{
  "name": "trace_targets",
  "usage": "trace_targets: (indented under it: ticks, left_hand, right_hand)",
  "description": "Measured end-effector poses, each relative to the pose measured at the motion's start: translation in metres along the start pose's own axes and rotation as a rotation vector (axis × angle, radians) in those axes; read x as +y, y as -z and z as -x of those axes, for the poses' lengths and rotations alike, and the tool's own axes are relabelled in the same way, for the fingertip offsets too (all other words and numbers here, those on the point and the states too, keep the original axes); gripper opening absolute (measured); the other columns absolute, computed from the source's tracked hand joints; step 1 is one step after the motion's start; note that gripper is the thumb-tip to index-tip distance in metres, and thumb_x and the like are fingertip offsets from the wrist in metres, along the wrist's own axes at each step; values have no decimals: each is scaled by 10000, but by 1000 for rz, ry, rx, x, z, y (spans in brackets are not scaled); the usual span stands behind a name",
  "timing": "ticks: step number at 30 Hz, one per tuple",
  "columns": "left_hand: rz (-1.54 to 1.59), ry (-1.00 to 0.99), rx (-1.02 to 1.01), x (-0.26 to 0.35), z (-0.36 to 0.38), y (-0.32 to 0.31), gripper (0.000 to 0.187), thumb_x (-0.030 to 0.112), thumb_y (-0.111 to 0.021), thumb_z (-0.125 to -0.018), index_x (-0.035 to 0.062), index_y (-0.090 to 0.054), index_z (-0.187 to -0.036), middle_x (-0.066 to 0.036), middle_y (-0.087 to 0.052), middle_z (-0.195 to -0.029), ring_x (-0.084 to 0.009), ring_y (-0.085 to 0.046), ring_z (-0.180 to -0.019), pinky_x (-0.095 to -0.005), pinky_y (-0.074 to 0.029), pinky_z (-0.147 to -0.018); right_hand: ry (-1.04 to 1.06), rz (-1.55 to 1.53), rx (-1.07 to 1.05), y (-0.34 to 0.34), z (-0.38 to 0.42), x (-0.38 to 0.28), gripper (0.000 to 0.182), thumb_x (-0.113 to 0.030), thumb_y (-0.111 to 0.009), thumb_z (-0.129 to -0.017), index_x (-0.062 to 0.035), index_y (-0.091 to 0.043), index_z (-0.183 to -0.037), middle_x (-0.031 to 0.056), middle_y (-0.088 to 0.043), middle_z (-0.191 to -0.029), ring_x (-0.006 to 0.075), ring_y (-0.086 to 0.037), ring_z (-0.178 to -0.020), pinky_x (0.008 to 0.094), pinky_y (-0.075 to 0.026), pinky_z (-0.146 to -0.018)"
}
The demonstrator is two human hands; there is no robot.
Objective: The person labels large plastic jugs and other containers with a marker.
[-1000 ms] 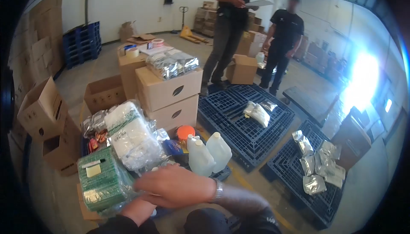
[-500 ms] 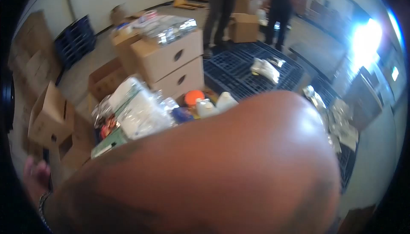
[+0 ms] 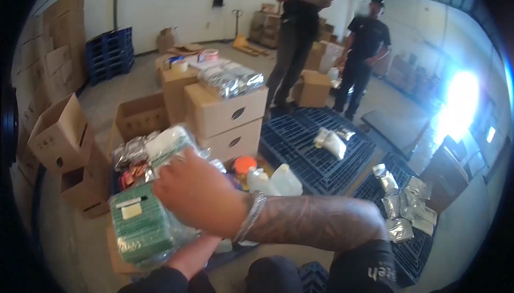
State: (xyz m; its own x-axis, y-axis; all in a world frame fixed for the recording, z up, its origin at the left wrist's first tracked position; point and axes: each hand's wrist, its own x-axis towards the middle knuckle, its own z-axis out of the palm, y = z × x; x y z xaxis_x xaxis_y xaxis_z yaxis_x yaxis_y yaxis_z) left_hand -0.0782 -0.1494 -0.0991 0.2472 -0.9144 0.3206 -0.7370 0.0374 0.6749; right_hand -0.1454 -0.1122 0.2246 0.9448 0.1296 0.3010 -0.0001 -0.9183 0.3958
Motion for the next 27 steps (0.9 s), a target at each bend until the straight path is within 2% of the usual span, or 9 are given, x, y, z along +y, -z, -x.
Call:
trace_targets:
  ticks: [1, 2, 4, 6, 8, 10, 13, 21, 27]
  left_hand:
    - [214, -54, 114, 10, -1, 18, 900, 660, -696, -737, 129, -513, -1441, -256, -540, -1403, -361, -574, -1225, -604, -302, -1069]
    - [-290, -14, -88, -63, 0, -47, 879, 669, -692, -733, 130, -536, -1409, -241, -585, -1334, -366, -575, -1218, -585, -288, -1094]
    - [-443, 128, -195, -45, 5, -30, 784, 650, -700, -738, 135, -601, -1321, -221, -617, -1263, -362, -582, -1202, -563, -272, -1112]
    - [-415, 144, -218, -44, 6, -29, 745, 644, -700, -740, 136, -621, -1280, -211, -621, -1241, -359, -586, -1192, -559, -260, -1119]
    - [-391, 165, -246, -43, 7, -30, 707, 637, -701, -743, 138, -641, -1240, -202, -626, -1219, -355, -590, -1182, -554, -248, -1126]
    - [-449, 196, -283, -42, 3, -29, 728, 651, -693, -762, 170, -620, -1304, -178, -611, -1268, -329, -576, -1221, -578, -231, -1134]
    - [-404, 181, -260, -42, 4, -27, 716, 650, -689, -761, 169, -633, -1288, -182, -619, -1239, -338, -574, -1212, -583, -220, -1143]
    - [-408, 187, -265, -43, 4, -30, 695, 644, -693, -760, 168, -648, -1264, -175, -624, -1220, -335, -573, -1211, -599, -207, -1151]
    - [-427, 182, -253, -43, 6, -30, 683, 639, -686, -769, 163, -650, -1258, -174, -618, -1230, -326, -574, -1208, -583, -218, -1141]
  right_hand:
    - [-30, -39, -8, -11, 14, 13, 445, -202, -690, -785, -111, -606, -1212, 31, -610, -910, 237, -644, -941, 390, -481, -853]
    - [-60, -91, -21, -35, 35, 24, 424, -182, -685, -805, -125, -592, -1215, 26, -616, -896, 257, -658, -937, 395, -490, -829]
    - [-264, -330, -92, -76, 76, 34, 463, -234, -678, -867, -91, -575, -1295, 98, -650, -1020, 270, -673, -926, 410, -520, -820]
    - [-440, -559, -144, -121, 119, 33, 386, -226, -658, -904, -89, -589, -1258, 105, -678, -988, 307, -685, -900, 439, -537, -750]
    - [-614, -894, -175, -163, 157, 26, 370, -244, -656, -948, -54, -622, -1264, 137, -703, -933, 284, -694, -846, 393, -543, -783]
    - [-796, -1001, -141, -213, 195, 7, 360, -259, -674, -937, -39, -646, -1222, 138, -719, -878, 278, -702, -820, 387, -546, -766]
    - [-938, -974, -198, -266, 234, -20, 358, -259, -667, -939, -38, -650, -1220, 128, -728, -880, 279, -709, -842, 394, -550, -784]
    - [-971, -946, -279, -342, 275, -48, 356, -279, -642, -949, -47, -665, -1218, 153, -745, -1008, 297, -720, -947, 388, -552, -870]
    - [-1014, -1054, -269, -347, 269, -51, 409, -327, -634, -957, -50, -650, -1257, 162, -741, -1079, 300, -721, -994, 394, -549, -897]
